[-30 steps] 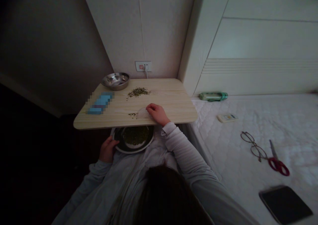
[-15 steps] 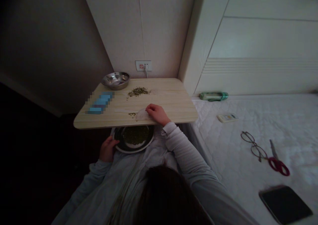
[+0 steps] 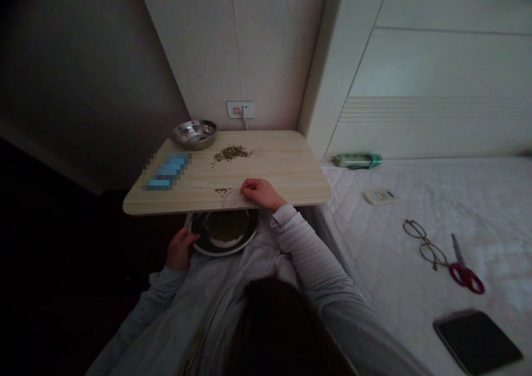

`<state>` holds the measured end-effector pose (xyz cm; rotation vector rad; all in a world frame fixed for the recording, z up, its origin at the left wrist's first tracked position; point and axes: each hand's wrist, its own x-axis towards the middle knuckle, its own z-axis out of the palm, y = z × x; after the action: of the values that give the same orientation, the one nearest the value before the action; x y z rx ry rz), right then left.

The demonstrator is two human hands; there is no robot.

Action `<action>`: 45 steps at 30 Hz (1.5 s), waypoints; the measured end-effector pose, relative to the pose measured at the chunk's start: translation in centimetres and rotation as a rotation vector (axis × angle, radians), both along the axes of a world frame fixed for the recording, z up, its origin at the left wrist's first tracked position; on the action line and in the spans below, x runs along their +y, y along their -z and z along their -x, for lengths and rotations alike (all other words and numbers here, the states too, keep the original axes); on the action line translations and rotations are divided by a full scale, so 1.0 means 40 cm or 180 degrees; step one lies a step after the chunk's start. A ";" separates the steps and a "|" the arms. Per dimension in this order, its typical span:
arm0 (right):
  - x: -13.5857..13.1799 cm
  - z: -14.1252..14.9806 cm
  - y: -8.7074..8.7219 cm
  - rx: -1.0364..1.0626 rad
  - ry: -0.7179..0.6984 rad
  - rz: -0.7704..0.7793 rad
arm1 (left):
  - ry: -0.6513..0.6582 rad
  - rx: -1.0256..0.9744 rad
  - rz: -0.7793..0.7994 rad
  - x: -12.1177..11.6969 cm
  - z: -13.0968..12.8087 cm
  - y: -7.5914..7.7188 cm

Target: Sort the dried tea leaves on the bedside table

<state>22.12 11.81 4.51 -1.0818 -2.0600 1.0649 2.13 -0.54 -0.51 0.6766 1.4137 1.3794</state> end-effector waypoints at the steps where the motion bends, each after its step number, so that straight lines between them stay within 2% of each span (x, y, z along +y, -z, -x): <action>1: -0.001 0.000 -0.001 0.0025 -0.0049 0.0043 | -0.0003 -0.0002 0.0007 0.000 0.000 -0.001; 4: 0.001 0.004 -0.006 0.0200 -0.0006 0.0103 | -0.0017 -0.0025 0.0023 0.000 -0.002 -0.005; 7: 0.007 0.013 -0.009 0.0375 0.0317 0.0078 | -0.0021 0.0004 0.0003 0.000 -0.003 -0.005; 12: 0.015 0.027 0.000 0.0199 0.0603 -0.0202 | -0.0005 -0.0074 -0.0002 0.000 -0.001 -0.002; 18: 0.012 0.028 0.001 0.0066 0.0543 -0.0224 | -0.0079 0.0001 -0.0004 -0.001 -0.002 -0.005; 22: 0.007 0.026 -0.005 0.0079 0.0449 -0.0168 | -0.0081 0.0016 -0.0029 0.000 0.006 0.006; 27: 0.007 0.027 -0.005 0.0100 0.0576 -0.0193 | -0.0080 -0.0057 -0.0045 0.001 0.014 0.018; 39: 0.004 0.026 -0.005 0.0032 0.0489 -0.0282 | -0.0114 -0.0078 -0.0050 -0.004 -0.001 -0.005; 45: 0.003 0.026 -0.004 -0.0052 0.0377 -0.0280 | -0.0166 0.0012 -0.0071 -0.004 -0.002 -0.002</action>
<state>21.10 11.93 4.67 -1.1559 -2.0088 0.9017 2.21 -0.72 -0.43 0.6610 1.4297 1.4370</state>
